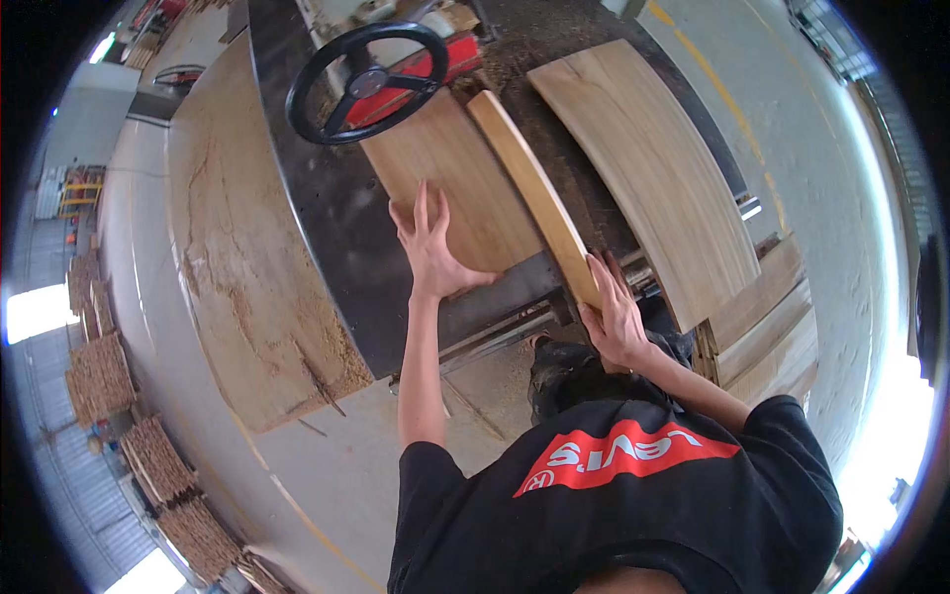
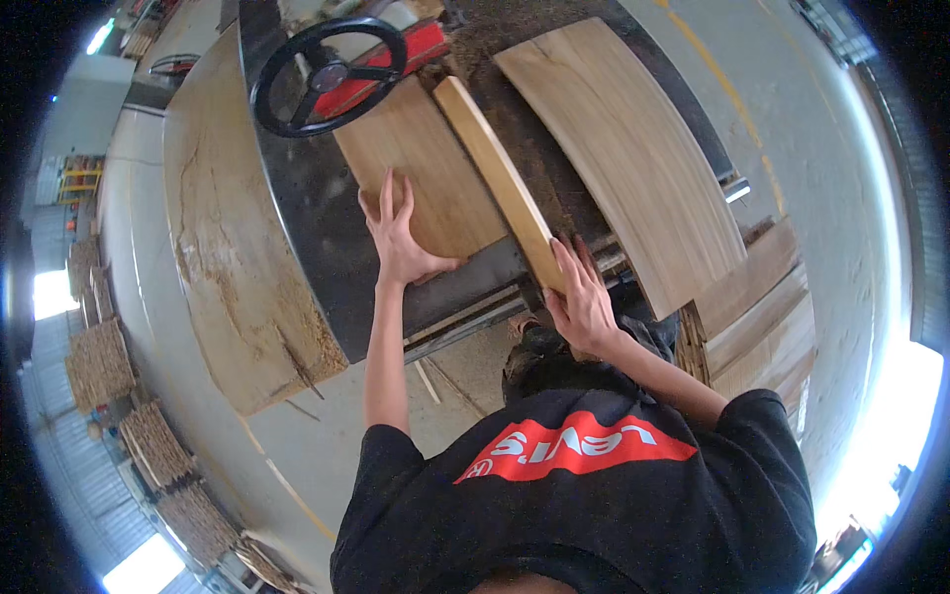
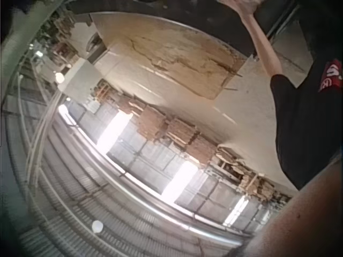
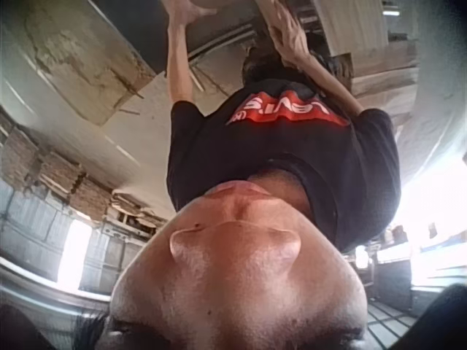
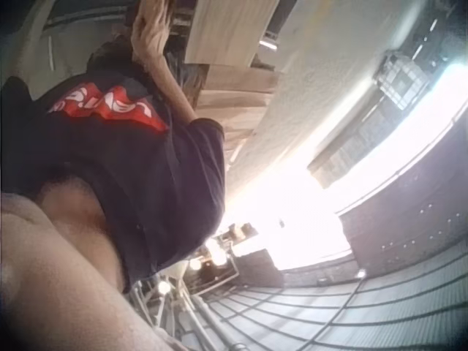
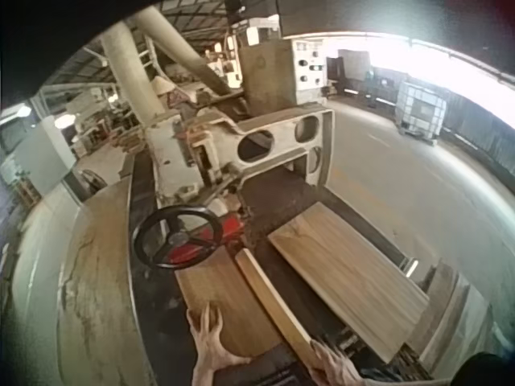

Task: Feeding wood boards into a thickness planer machine and stacking the processed planks.

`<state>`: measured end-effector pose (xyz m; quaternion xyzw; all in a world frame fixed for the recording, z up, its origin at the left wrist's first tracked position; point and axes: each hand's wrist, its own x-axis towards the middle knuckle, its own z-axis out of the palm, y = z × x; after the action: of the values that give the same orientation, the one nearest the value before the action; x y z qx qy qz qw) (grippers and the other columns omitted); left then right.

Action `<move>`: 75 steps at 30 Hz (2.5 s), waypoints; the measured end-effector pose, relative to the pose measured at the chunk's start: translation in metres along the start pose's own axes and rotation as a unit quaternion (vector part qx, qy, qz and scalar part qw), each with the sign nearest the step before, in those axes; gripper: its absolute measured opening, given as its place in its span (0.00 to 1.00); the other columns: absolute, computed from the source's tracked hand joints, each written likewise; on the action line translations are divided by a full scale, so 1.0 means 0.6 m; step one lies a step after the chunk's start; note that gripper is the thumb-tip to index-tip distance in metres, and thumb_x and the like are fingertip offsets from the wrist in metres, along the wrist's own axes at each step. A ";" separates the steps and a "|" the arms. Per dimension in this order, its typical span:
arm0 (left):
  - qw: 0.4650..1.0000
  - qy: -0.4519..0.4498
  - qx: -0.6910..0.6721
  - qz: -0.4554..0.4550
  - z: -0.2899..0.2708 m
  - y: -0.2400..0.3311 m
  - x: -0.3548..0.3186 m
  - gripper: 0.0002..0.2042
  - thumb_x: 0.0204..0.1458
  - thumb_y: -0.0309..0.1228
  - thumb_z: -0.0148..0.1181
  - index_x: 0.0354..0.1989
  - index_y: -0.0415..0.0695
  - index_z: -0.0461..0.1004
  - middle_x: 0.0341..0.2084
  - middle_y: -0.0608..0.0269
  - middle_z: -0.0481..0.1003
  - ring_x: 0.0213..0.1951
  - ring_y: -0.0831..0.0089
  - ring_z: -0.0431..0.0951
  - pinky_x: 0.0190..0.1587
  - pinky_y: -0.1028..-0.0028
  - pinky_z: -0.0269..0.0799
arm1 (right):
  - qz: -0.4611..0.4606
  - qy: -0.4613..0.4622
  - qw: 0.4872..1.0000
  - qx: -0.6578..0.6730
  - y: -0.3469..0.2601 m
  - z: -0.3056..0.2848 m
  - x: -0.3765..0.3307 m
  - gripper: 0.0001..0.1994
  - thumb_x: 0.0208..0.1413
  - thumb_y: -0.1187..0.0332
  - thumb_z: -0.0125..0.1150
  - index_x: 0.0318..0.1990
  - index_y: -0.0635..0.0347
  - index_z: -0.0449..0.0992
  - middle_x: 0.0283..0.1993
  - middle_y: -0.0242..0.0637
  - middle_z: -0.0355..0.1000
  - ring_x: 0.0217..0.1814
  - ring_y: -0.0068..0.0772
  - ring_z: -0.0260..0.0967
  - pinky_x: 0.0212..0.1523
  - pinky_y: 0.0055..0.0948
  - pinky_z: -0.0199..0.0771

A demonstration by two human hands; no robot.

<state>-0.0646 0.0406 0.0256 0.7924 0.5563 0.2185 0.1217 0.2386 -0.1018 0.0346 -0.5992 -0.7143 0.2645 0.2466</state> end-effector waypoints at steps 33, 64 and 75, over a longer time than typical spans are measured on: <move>0.933 0.329 -0.025 -0.140 0.090 -0.039 0.009 0.40 0.53 0.44 0.75 0.69 0.34 0.62 0.66 0.39 0.65 0.67 0.46 0.66 0.68 0.50 0.65 | 0.142 0.159 0.945 -0.246 0.108 -0.171 0.035 0.50 0.51 0.44 0.73 0.76 0.54 0.55 0.81 0.59 0.45 0.83 0.64 0.37 0.81 0.62 0.37; 0.774 0.011 -0.591 -0.225 0.116 0.406 0.002 0.18 0.60 0.37 0.66 0.46 0.29 0.79 0.31 0.60 0.80 0.31 0.77 0.78 0.35 0.74 0.73 | 0.309 0.272 0.910 0.046 0.175 -0.236 -0.084 0.18 0.61 0.55 0.66 0.47 0.62 0.85 0.35 0.43 0.83 0.38 0.35 0.81 0.44 0.34 0.78; 0.912 0.108 -0.372 -0.136 -0.117 0.393 -0.045 0.18 0.52 0.36 0.68 0.31 0.28 0.76 0.24 0.51 0.69 0.27 0.68 0.70 0.31 0.67 0.64 | 0.211 0.246 0.896 0.302 0.050 -0.097 -0.138 0.15 0.66 0.63 0.64 0.47 0.69 0.81 0.37 0.32 0.75 0.42 0.20 0.71 0.46 0.25 0.71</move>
<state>0.0894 -0.0709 0.1841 0.5786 0.5468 0.4749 0.3751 0.3125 -0.1741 0.0543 -0.6786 -0.3731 0.3573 0.5221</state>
